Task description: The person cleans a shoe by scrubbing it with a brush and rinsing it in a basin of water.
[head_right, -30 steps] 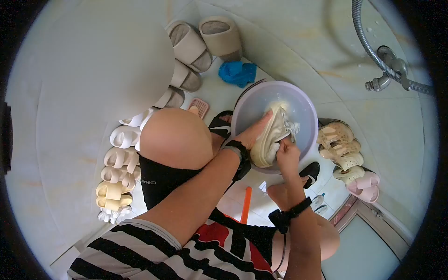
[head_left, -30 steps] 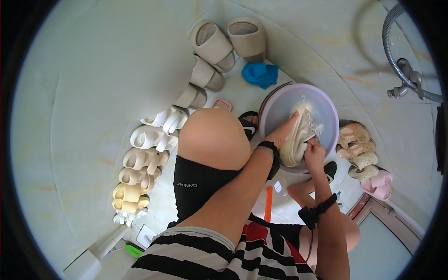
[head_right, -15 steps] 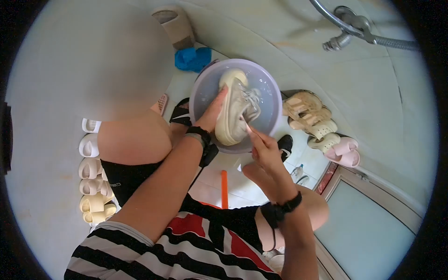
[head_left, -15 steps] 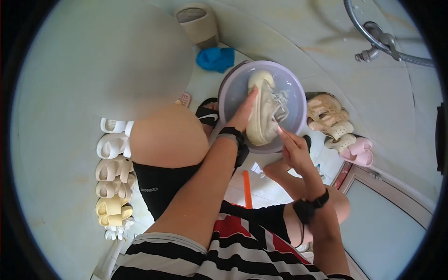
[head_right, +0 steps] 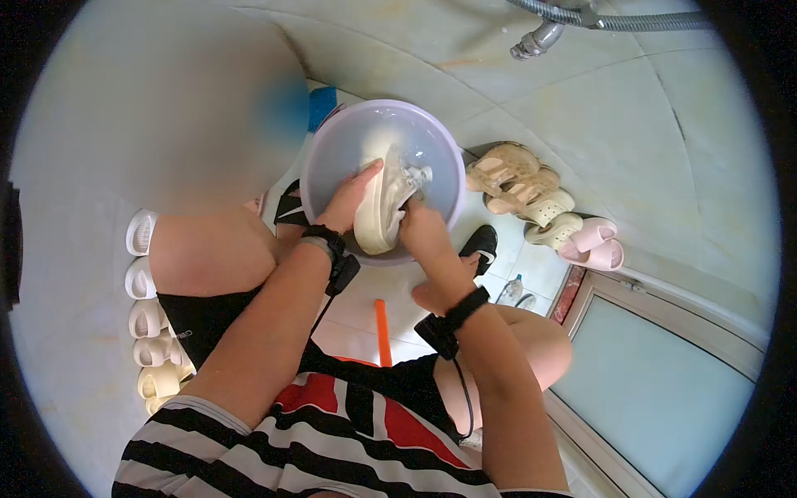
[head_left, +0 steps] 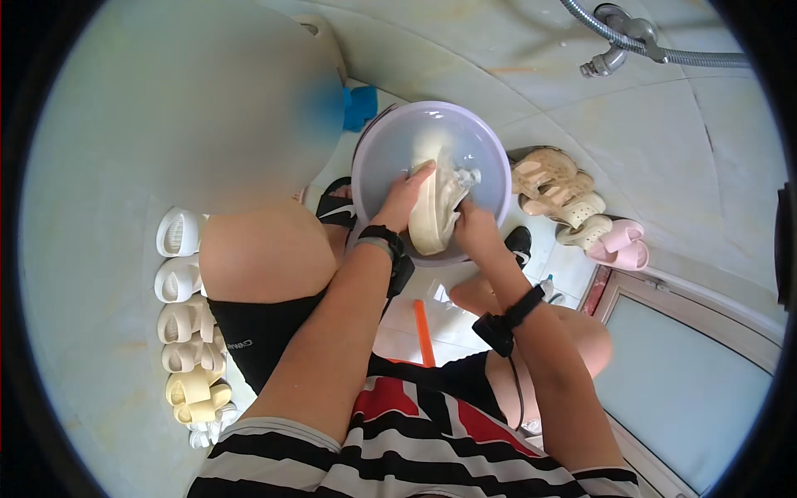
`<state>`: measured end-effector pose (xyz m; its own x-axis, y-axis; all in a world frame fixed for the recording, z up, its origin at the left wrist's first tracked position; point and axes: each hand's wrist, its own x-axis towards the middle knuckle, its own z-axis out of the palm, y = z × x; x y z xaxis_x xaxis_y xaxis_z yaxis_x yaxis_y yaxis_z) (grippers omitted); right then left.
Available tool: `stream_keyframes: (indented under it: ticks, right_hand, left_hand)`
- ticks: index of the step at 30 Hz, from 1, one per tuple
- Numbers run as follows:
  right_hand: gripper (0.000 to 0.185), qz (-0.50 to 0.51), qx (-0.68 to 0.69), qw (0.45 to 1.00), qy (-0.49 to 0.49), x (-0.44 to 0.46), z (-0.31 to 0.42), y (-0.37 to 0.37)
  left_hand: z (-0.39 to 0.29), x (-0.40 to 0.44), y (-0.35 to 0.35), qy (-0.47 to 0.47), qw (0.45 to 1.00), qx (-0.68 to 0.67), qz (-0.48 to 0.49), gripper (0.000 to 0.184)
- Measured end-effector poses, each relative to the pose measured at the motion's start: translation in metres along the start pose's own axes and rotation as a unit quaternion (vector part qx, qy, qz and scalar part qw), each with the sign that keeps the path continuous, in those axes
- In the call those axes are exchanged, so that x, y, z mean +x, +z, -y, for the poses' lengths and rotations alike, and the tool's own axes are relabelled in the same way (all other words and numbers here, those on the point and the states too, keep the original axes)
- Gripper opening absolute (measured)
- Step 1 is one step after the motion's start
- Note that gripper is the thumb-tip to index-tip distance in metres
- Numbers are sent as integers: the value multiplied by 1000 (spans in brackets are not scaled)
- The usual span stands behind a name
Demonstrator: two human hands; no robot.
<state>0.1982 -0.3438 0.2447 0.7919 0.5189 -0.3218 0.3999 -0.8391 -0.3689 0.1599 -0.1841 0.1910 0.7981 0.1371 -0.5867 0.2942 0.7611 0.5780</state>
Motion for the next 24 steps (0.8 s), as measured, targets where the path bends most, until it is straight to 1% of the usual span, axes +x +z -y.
stream_keyframes:
  ticks: [1, 2, 3, 4, 5, 6, 8, 9, 10, 11, 12, 13, 14, 15, 16, 17, 18, 19, 21, 22, 24]
  right_hand:
    - [23, -4, 61, 997, -41, -11, -5, -2]
    - [34, 25, 155, 987, -16, -25, -10, -4]
    - [34, 26, 152, 988, -14, -34, -4, -21]
    - [35, 119, 341, 926, 113, -44, 7, -44]
    - [36, 202, 510, 803, 232, -49, 13, -55]
    - [36, 201, 510, 804, 231, -48, 13, -53]
    - [30, 166, 558, 788, 199, -39, 9, -37]
    - [30, 166, 561, 786, 199, -23, -5, -15]
    - [26, 76, 430, 895, 97, -1, -25, 16]
    - [23, -18, 277, 961, -7, 13, -34, 33]
    - [23, -22, 281, 960, -8, 17, -25, 30]
    - [21, -60, 168, 984, -15, 19, -10, 21]
    - [20, -96, 50, 994, -21, 19, 4, 13]
    - [20, -97, 47, 994, -19, 18, 8, 12]
    - [19, -60, 17, 998, 29, 18, 11, 9]
    - [18, -23, -14, 997, 75, 19, 15, 5]
    - [18, -22, -11, 996, 80, 18, 20, 1]
    - [18, -22, -13, 996, 81, 20, 16, 0]
    - [23, -20, 12, 1000, 19, 20, 2, 2]
    - [23, -22, 11, 999, 25, 17, -8, 3]
    - [29, 47, 198, 979, -11, 7, -28, 0]
  left_hand:
    - [-4, -3, 2, -1, 1000, -2, 3, 57]
    - [-7, -6, 3, 12, 1000, 14, 9, 58]
    - [-8, -8, 3, 25, 999, 30, 14, 60]
    - [-6, -7, 1, 23, 999, 27, 16, 60]
    - [-5, -5, -1, 4, 1000, -14, 26, 61]
    - [-7, -5, 0, -12, 998, -54, 37, 62]
    - [-7, -8, 2, -23, 995, -74, 54, 62]
    - [-8, -11, 4, -35, 992, -95, 71, 62]
    - [-6, -13, 5, -36, 993, -91, 70, 62]
    - [-3, -14, 6, -39, 995, -74, 52, 62]
    - [-2, -13, 6, -41, 997, -55, 35, 61]
    - [-1, -9, 4, -41, 997, -51, 37, 61]
    - [1, -6, 3, -41, 997, -54, 34, 62]
    - [5, -3, 3, -41, 997, -58, 32, 62]
    - [9, 0, 3, -41, 997, -59, 36, 62]
    - [10, 5, 1, -13, 998, -47, 33, 60]
    - [9, 7, 1, 15, 999, -35, 27, 59]
    - [9, 9, -1, 15, 999, -36, 29, 59]
    - [9, 11, -3, -21, 1000, 13, -8, 55]
    - [6, 8, -2, -25, 1000, 14, -3, 55]
    - [1, 1, 2, 56, 998, 37, 12, 53]
